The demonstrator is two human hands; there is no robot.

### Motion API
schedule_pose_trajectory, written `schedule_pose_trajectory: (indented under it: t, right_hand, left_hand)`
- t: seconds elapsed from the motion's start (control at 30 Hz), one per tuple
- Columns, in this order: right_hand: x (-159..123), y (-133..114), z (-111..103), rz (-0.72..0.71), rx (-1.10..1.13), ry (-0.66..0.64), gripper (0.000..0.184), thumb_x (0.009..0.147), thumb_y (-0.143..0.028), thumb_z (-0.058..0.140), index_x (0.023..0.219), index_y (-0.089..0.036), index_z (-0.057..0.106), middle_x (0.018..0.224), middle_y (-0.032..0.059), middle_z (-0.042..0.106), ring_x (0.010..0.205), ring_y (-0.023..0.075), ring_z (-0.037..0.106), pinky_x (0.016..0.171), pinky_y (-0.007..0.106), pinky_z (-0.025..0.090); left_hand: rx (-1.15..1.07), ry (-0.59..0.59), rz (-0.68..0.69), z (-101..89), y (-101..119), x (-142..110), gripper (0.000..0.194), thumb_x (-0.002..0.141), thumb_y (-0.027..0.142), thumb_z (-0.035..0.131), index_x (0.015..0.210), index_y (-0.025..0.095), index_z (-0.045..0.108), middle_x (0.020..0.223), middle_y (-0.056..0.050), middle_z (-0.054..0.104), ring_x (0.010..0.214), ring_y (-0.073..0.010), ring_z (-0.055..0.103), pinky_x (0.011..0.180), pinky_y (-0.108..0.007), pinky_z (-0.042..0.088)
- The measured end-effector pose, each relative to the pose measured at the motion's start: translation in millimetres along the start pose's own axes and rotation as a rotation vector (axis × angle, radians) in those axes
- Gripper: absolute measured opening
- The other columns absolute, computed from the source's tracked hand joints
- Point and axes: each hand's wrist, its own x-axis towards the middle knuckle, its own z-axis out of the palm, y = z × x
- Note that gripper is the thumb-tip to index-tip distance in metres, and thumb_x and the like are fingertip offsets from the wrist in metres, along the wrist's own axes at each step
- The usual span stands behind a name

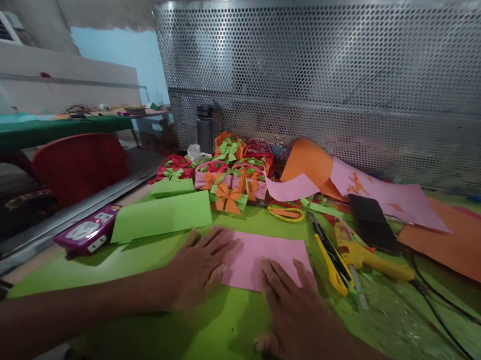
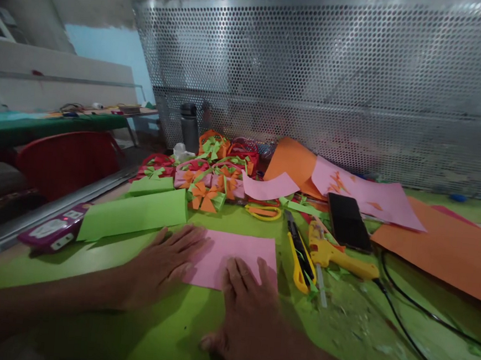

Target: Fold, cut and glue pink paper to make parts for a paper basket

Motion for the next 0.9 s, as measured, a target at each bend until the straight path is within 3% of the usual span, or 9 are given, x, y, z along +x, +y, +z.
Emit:
schedule_pose_trajectory:
  t: [0.3,0.4,0.5,0.53,0.57,0.67,0.77,0.9]
  right_hand:
    - [-2,1,8,-0.030,-0.086,0.196,0.073,0.089,-0.062,0.031,0.123,-0.003,0.056,0.127,0.0214,0.056,0.114,0.0344,0.053,0.093,0.060,0.030]
    - [-2,0,11,-0.034,-0.115,0.248,0.074,0.089,-0.063,0.028,0.121,-0.003,0.057,0.127,0.0208,0.056,0.114,0.0331,0.052,0.095,0.059,0.026]
    - [-2,-3,10,-0.024,-0.125,0.271,0.073,0.089,-0.063,0.030,0.119,-0.003,0.059,0.124,0.0199,0.059,0.112,0.0324,0.053,0.094,0.058,0.026]
    - [-2,-4,9,-0.014,-0.128,0.280,0.071,0.089,-0.062,0.031,0.118,-0.004,0.059,0.123,0.0193,0.060,0.111,0.0322,0.053,0.094,0.057,0.027]
    - [-2,-5,8,-0.001,-0.132,0.287,0.068,0.089,-0.060,0.033,0.117,-0.005,0.060,0.123,0.0185,0.061,0.111,0.0318,0.054,0.094,0.056,0.027]
    - [-2,-7,3,0.025,-0.151,0.303,0.060,0.089,-0.056,0.037,0.116,-0.009,0.062,0.122,0.0156,0.061,0.109,0.0303,0.055,0.093,0.055,0.029]
    - [-1,-8,0,0.031,-0.171,0.279,0.060,0.089,-0.056,0.037,0.115,-0.009,0.063,0.123,0.0160,0.060,0.108,0.0305,0.057,0.091,0.055,0.032]
    - [0,-9,-2,0.041,-0.144,0.189,0.066,0.088,-0.058,0.034,0.116,-0.005,0.062,0.125,0.0203,0.056,0.108,0.0334,0.058,0.088,0.060,0.037]
  left_hand:
    - [0.070,-0.008,-0.136,-3.3,-29,-26,0.055,0.091,0.021,0.035,0.145,0.027,0.027,0.153,-0.006,0.020,0.139,-0.0313,0.018,0.104,-0.064,0.021]
    - [0.042,0.051,-0.146,-13.2,-31,-31,0.049,0.089,0.022,0.042,0.138,0.022,0.041,0.146,-0.010,0.037,0.134,-0.0317,0.031,0.105,-0.058,0.026]
    - [-0.151,0.147,-0.204,-31.9,-20,-28,0.030,0.088,0.022,0.042,0.112,0.016,0.059,0.114,-0.012,0.062,0.108,-0.0289,0.055,0.092,-0.045,0.041]
    - [-0.299,0.119,-0.235,-38.1,-14,-25,0.025,0.088,0.025,0.042,0.100,0.015,0.061,0.098,-0.010,0.066,0.094,-0.0264,0.061,0.084,-0.040,0.045]
    - [-0.490,-0.006,-0.250,-43.3,-7,-20,0.020,0.086,0.027,0.044,0.088,0.015,0.060,0.085,-0.007,0.066,0.083,-0.0238,0.063,0.075,-0.036,0.048]
    - [-0.719,-0.282,-0.204,-51.3,13,1,0.019,0.083,0.028,0.047,0.069,0.016,0.053,0.063,0.000,0.062,0.052,-0.0132,0.060,0.048,-0.021,0.043]
    - [-0.788,-0.501,-0.245,-50.6,24,25,0.021,0.077,0.017,0.047,0.057,0.015,0.048,0.050,0.002,0.057,0.041,-0.0100,0.055,0.040,-0.018,0.039]
    - [-0.778,-0.630,-0.359,-48.2,29,44,0.025,0.075,0.019,0.053,0.051,0.014,0.050,0.043,0.001,0.054,0.035,-0.0103,0.051,0.036,-0.019,0.037]
